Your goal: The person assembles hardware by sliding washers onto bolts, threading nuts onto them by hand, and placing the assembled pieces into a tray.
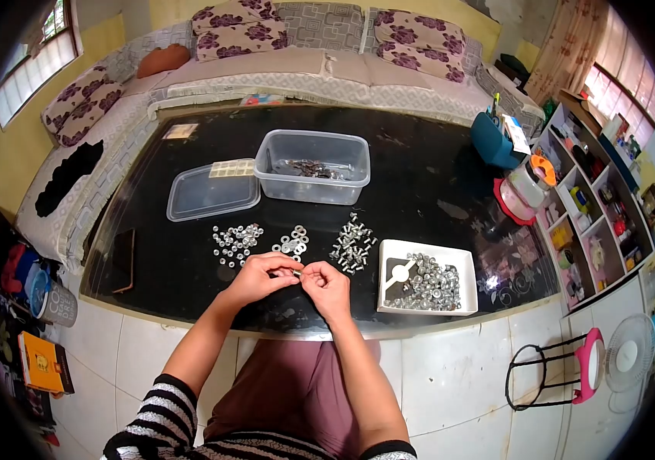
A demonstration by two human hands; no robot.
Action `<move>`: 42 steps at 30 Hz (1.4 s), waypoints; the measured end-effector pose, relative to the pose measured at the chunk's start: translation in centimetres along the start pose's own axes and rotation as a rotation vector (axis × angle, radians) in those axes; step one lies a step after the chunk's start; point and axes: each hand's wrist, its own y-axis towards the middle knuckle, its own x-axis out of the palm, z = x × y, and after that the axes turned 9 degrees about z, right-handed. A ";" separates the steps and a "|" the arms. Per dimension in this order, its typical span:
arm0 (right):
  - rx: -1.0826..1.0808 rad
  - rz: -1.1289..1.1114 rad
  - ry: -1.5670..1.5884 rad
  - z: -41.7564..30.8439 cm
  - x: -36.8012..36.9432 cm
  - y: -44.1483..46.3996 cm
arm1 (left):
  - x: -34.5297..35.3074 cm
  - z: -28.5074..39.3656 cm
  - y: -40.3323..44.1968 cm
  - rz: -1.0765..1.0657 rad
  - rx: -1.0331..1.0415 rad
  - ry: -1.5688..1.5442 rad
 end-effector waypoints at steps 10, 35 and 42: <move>0.026 0.047 0.038 -0.4 0.1 0.0 | -2.2 -1.0 -0.1 -0.001 0.028 0.304; -0.046 0.039 -0.041 -1.2 -0.2 0.1 | 0.0 -2.2 0.1 0.397 0.054 0.147; -0.289 0.038 -0.394 -4.7 -3.8 1.6 | 0.0 -2.3 0.0 0.401 0.059 0.155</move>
